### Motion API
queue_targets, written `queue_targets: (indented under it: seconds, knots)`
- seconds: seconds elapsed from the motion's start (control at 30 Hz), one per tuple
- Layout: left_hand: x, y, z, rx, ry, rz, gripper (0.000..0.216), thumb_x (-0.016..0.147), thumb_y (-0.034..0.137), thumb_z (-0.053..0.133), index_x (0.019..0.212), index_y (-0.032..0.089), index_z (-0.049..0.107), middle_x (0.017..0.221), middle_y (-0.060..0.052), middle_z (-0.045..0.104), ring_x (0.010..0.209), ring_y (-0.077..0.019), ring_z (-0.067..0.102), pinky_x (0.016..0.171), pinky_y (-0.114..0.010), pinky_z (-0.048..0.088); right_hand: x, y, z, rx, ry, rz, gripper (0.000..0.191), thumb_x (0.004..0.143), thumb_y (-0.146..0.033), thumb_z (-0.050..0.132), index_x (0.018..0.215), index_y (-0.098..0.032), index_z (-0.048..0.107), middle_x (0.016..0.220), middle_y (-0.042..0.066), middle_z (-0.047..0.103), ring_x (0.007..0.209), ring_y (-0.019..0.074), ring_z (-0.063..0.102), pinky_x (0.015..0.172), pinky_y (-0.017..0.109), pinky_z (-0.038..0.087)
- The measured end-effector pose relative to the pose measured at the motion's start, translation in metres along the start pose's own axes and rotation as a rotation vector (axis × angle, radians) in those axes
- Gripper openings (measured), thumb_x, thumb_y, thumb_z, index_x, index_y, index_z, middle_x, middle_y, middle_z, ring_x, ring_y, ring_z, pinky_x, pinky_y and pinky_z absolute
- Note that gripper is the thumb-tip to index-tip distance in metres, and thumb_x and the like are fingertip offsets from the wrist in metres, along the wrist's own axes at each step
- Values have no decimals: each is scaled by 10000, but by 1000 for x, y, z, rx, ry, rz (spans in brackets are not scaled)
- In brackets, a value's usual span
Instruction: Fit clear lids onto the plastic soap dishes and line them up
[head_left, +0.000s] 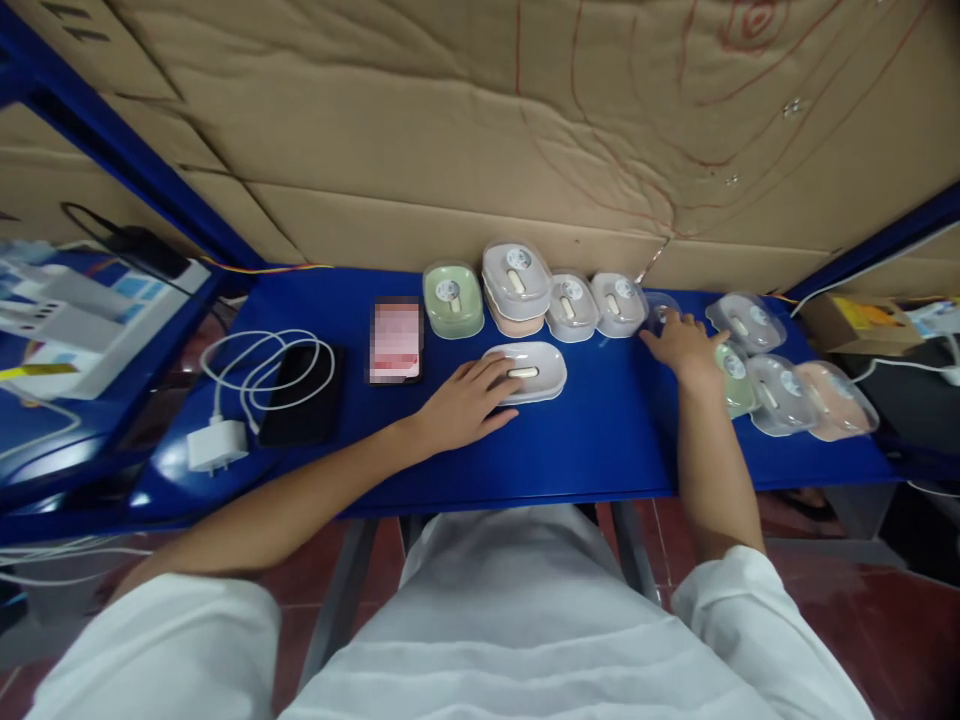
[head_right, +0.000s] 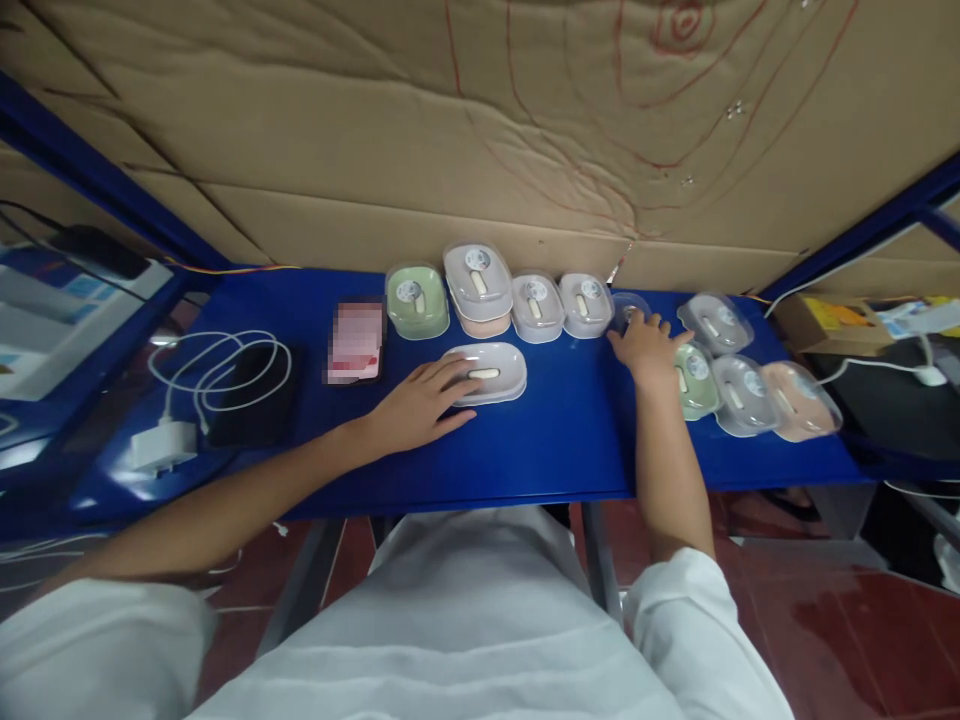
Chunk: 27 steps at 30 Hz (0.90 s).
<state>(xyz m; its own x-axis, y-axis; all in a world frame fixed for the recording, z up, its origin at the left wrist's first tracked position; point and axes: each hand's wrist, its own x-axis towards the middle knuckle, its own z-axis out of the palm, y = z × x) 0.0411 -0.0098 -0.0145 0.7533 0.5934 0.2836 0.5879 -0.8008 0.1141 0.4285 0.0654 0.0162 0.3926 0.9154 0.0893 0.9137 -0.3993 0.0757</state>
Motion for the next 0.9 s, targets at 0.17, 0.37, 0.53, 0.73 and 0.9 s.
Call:
queue_targets:
  seconds: [0.17, 0.37, 0.53, 0.73, 0.9]
  knots:
    - [-11, -18, -4, -111, 4, 47, 314, 1091, 356, 598, 1362, 219, 677, 1501, -146, 646, 1495, -312, 542, 1183, -487, 487, -6, -4, 10, 13, 56, -44, 639, 1019, -515, 612, 1525, -131, 542, 1440, 287, 644, 1311, 465, 644, 1107, 725, 410]
    - [-6, -22, -5, -131, 78, 62, 243, 1050, 343, 656, 1246, 211, 710, 1381, -134, 710, 1389, -330, 621, 1249, -620, 386, -8, 15, -19, 365, 81, -68, 556, 1049, -548, 596, 1424, -141, 646, 1347, 232, 724, 1184, 368, 722, 1058, 557, 525]
    - [-7, -19, 1, -202, 152, 49, 450, 1001, 300, 728, 1427, 219, 610, 1548, -193, 565, 1462, -361, 565, 1154, -558, 532, -30, 5, -33, 750, 361, -321, 537, 1012, -596, 628, 1355, -184, 660, 1362, 177, 728, 1160, 305, 722, 1009, 494, 585]
    - [-16, -21, -4, -140, 411, 44, 1033, 870, 338, 909, 1690, 342, 281, 1783, -210, 208, 1609, -432, 387, 1229, -633, 483, -93, -53, -25, 736, 340, -1117, 469, 968, -463, 714, 1373, -246, 617, 1490, 142, 655, 1505, 374, 553, 1200, 620, 502]
    - [-23, -22, -8, -195, 330, 50, 976, 905, 289, 878, 1688, 355, 300, 1797, -191, 213, 1594, -412, 423, 1233, -639, 490, -120, -82, -2, 648, 87, -1337, 455, 1043, -375, 656, 1458, -195, 608, 1506, 169, 654, 1608, 356, 431, 1192, 556, 534]
